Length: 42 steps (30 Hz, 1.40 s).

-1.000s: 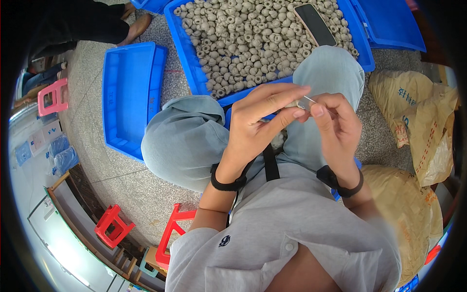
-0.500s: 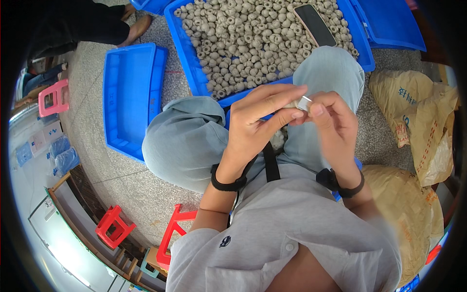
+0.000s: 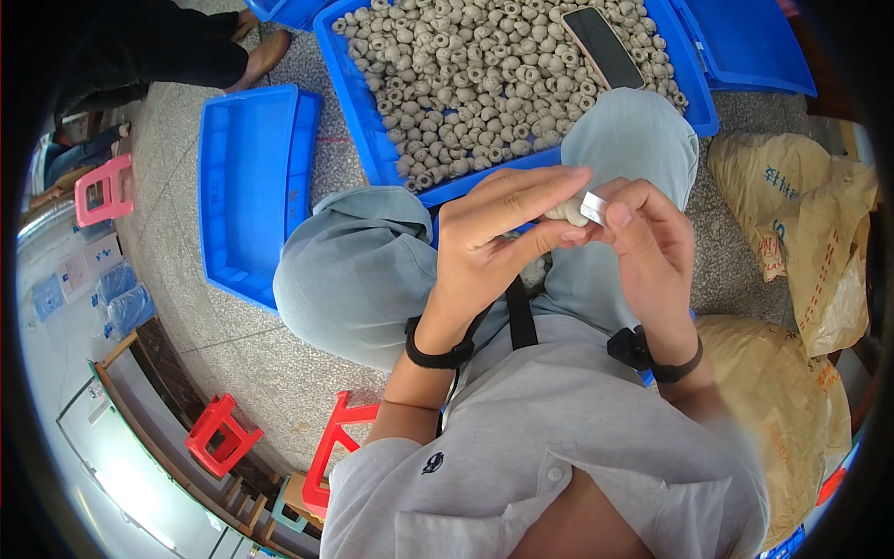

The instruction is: Inspecting and sorting small white ceramic-like items from crates on a factory floor.

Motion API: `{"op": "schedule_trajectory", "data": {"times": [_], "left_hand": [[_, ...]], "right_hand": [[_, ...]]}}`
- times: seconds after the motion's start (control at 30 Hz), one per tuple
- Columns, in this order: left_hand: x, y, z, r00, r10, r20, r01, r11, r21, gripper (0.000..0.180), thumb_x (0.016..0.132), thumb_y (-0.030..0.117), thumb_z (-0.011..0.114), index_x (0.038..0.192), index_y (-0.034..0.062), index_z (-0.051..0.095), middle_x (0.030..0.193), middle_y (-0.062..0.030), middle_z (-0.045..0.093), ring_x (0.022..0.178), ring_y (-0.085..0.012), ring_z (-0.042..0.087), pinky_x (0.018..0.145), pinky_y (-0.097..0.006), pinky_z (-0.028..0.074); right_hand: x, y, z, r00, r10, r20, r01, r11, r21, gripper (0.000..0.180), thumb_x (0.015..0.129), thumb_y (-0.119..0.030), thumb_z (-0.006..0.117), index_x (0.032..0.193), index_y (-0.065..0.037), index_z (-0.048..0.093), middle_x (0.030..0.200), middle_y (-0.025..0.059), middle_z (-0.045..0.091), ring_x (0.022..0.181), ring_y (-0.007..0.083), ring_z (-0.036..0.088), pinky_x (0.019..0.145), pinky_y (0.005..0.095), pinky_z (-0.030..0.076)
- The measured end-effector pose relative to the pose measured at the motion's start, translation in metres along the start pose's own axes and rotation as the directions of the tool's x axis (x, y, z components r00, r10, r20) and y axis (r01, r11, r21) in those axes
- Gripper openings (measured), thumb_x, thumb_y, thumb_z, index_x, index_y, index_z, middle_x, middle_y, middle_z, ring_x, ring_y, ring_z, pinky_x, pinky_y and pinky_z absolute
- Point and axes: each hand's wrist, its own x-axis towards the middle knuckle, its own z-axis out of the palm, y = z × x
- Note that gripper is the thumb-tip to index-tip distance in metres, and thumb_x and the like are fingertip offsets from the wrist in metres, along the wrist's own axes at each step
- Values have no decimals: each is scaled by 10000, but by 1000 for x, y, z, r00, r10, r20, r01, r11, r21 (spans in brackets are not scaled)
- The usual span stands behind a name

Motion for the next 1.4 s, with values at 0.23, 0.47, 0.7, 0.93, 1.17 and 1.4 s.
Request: {"op": "schedule_trajectory", "data": {"times": [0.23, 0.47, 0.7, 0.93, 1.17, 1.4], "left_hand": [[4, 1, 1, 1000, 14, -4, -14, 999, 36, 357, 659, 31, 694, 1008, -10, 632, 987, -136, 637, 885, -229, 601, 774, -302, 463], [19, 11, 6, 1000, 9, 3, -9, 996, 84, 321, 682, 59, 672, 985, -39, 630, 956, -149, 641, 856, -243, 606, 754, -317, 450], [-4, 15, -1, 998, -38, -43, 44, 985, 165, 302, 680, 16, 657, 980, -18, 637, 934, -144, 648, 841, -236, 622, 753, -300, 454], [-15, 8, 0, 987, -115, -109, 116, 993, 2, 323, 641, -56, 654, 961, -8, 649, 941, -130, 653, 851, -210, 620, 758, -290, 463], [8, 10, 4, 999, -37, -36, 40, 996, 80, 338, 691, -14, 633, 1028, -31, 616, 983, -151, 638, 881, -215, 597, 780, -287, 455], [8, 4, 1, 998, 29, -47, -28, 999, 23, 388, 672, 28, 683, 1053, 2, 614, 926, -106, 645, 860, -215, 607, 769, -304, 437]], "right_hand": [[5, -1, -3, 1000, -8, 22, 10, 997, -79, 132, 888, -113, 507, 857, 7, 553, 830, 50, 590, 773, 105, 565, 700, 240, 437], [6, -14, -7, 1000, -6, -12, 5, 997, -79, 110, 878, -94, 528, 875, 14, 547, 863, 62, 587, 799, 112, 568, 729, 251, 461], [-9, 3, 4, 999, 16, 40, -15, 1000, -20, 156, 904, -143, 498, 914, 8, 533, 838, 37, 565, 818, 114, 555, 759, 259, 461], [-10, 22, 6, 995, 85, 49, -90, 992, 94, 148, 906, -125, 486, 923, 12, 539, 919, 76, 563, 844, 153, 566, 776, 306, 475], [2, 7, 0, 999, -26, 23, 24, 996, 86, 141, 892, -118, 509, 924, 17, 530, 877, 69, 572, 828, 133, 564, 748, 256, 461], [6, 5, 5, 999, 39, 21, -42, 982, 183, 151, 897, -121, 497, 891, 22, 545, 885, 70, 574, 804, 134, 568, 732, 260, 462]]}}
